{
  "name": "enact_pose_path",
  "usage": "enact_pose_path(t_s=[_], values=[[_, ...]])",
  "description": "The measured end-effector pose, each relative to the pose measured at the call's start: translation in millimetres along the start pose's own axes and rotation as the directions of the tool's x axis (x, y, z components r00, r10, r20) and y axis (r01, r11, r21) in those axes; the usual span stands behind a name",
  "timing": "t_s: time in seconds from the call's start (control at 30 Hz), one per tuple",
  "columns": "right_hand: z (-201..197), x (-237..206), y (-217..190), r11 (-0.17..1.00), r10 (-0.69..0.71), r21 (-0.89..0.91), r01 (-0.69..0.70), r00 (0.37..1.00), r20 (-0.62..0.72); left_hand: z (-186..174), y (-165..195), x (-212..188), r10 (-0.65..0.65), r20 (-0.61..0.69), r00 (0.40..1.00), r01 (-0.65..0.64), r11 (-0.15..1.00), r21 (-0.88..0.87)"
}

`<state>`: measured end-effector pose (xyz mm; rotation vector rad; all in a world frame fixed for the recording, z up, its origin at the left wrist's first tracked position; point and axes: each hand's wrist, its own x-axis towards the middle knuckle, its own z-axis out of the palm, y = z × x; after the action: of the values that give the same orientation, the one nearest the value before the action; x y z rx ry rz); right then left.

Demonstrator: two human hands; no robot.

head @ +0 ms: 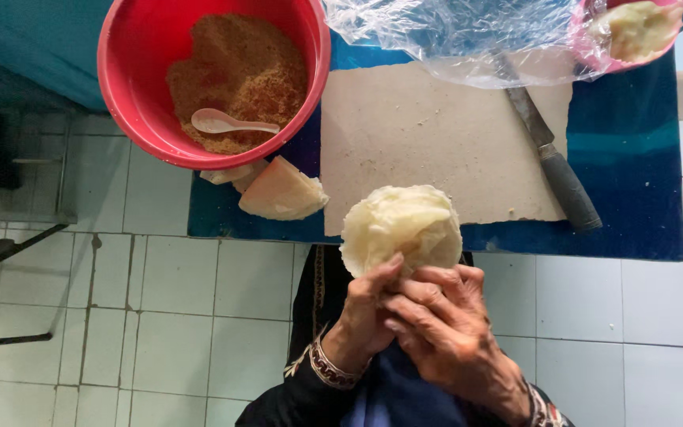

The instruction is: The person cuts pieces from a block of dough with a knife on a board, then stretches and thins each piece by hand into a thin round and stacks the finished rounds on the board. They repeat the cut-stretch-stack cycle for several dough pieces and handle a plastic bag covering the dough.

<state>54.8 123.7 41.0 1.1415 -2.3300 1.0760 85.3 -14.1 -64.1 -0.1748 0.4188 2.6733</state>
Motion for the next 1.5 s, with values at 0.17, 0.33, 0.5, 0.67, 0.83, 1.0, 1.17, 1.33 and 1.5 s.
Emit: enact_pose_path(t_s=[0.17,0.33,0.5,0.67,0.83,1.0,1.17,1.33,1.5], values=[[-14.6,2.9,26.3,0.987,0.119,-0.106,-0.122,0.992,-0.034,30.3,11.7,-2.1,0.040,-0.113,0.993,-0.048,0.997,-0.065],[-19.8,4.6,44.8,0.988,0.079,-0.137,-0.071,0.995,0.055,42.9,23.7,-2.0,-0.061,-0.089,0.994,0.046,0.987,-0.157],[-20.0,-0.9,51.4,0.991,0.107,-0.081,-0.105,0.994,0.025,45.9,23.6,-1.8,-0.058,-0.057,0.997,0.045,0.976,-0.211],[-22.7,-18.0,46.0,0.969,0.215,-0.115,-0.217,0.976,-0.031,41.1,17.9,-3.9,0.027,-0.073,0.997,-0.038,0.987,-0.154],[-17.5,-36.2,39.5,0.746,0.603,0.258,-0.614,0.787,0.129,22.5,3.3,-6.8,0.128,-0.058,0.990,-0.120,0.984,0.128],[3.0,-43.9,42.8,0.518,0.712,0.465,-0.718,0.664,0.231,10.3,-11.6,-8.0,0.096,0.031,0.995,-0.101,0.914,0.392],[11.1,-57.0,36.5,0.427,0.656,0.718,-0.550,0.735,0.173,14.1,-7.8,-12.3,0.091,0.006,0.996,-0.087,0.928,0.363],[4.4,-68.4,43.4,0.274,0.792,0.676,-0.685,0.559,0.246,25.1,4.1,-12.5,0.010,0.000,1.000,-0.010,0.997,0.082],[-1.9,-69.3,46.7,0.199,0.820,0.706,-0.679,0.510,0.260,34.6,12.4,-8.9,-0.032,-0.027,0.999,0.030,0.997,-0.067]])
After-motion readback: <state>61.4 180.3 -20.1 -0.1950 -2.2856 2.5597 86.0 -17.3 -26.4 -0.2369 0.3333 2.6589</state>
